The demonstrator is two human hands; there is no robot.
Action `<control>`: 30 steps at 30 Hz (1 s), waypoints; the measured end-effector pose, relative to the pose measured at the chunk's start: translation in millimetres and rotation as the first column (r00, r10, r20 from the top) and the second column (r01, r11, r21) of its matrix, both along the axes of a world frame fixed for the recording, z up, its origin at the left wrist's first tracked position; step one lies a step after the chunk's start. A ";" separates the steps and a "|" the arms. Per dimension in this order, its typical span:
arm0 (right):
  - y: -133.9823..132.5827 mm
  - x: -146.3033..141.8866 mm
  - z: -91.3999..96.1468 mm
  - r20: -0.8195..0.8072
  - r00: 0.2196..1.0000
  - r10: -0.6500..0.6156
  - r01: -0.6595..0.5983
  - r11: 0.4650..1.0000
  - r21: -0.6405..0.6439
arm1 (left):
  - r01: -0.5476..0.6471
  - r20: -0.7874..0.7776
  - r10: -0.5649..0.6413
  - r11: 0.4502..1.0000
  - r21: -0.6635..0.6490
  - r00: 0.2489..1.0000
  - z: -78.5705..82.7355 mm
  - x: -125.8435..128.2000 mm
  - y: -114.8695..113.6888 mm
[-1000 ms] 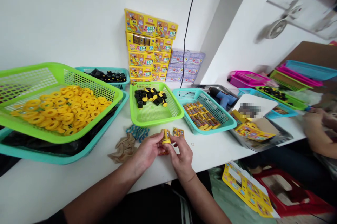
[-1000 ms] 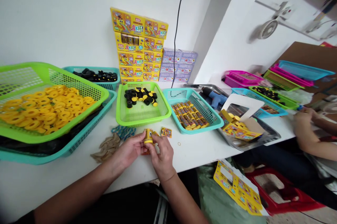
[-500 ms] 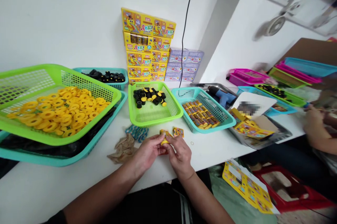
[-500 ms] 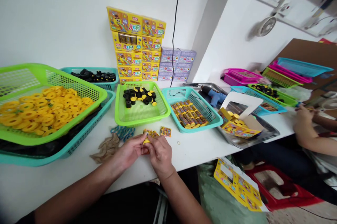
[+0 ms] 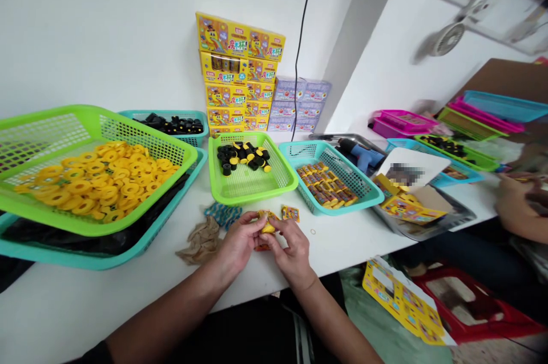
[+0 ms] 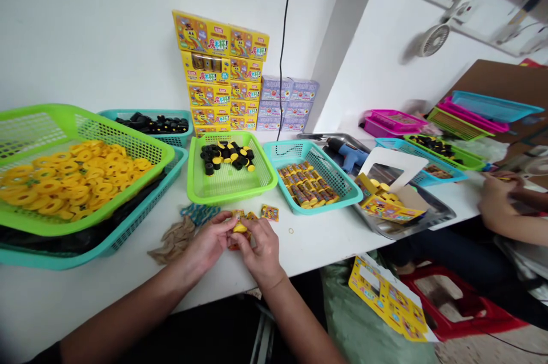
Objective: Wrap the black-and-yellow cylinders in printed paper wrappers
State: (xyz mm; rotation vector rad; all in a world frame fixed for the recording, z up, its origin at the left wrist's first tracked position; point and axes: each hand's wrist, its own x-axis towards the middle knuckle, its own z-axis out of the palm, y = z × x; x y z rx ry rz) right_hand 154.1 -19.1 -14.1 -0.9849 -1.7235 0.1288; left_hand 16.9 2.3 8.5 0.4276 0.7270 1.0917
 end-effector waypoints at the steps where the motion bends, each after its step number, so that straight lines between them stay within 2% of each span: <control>1: -0.3 -0.4 -0.4 0.003 1.000 -0.008 0.008 1.000 0.003 | -0.018 -0.003 0.018 1.000 -0.005 1.000 0.2 0.3 -0.1; 3: -1.1 -1.3 -1.0 0.022 0.999 -0.032 0.031 0.999 0.022 | -0.023 -0.011 0.023 1.000 -0.013 1.000 0.1 0.7 0.0; 6: -2.3 -1.8 -2.0 0.059 0.996 -0.066 0.063 0.997 0.046 | 0.036 0.002 -0.036 0.999 -0.024 0.999 0.7 0.2 0.8; 11: -2.3 -1.0 -3.9 0.025 0.996 -0.084 0.082 0.995 0.050 | 0.125 0.064 -0.119 0.988 -0.095 0.991 4.2 -2.4 3.9; 18: -2.0 -1.9 -0.4 -0.007 1.000 -0.022 0.022 0.998 0.055 | 0.126 0.033 -0.125 0.992 -0.020 0.992 -4.0 -1.2 1.2; 24: 0.3 2.1 3.4 -0.020 1.000 -0.017 0.018 0.998 0.067 | 0.143 0.022 -0.142 0.989 -0.030 0.990 -4.1 -0.1 -0.6; 30: -1.1 0.6 1.2 -0.130 0.991 -0.020 0.017 1.000 -0.024 | 0.193 0.002 -0.194 0.981 0.013 0.981 -2.4 -0.8 0.1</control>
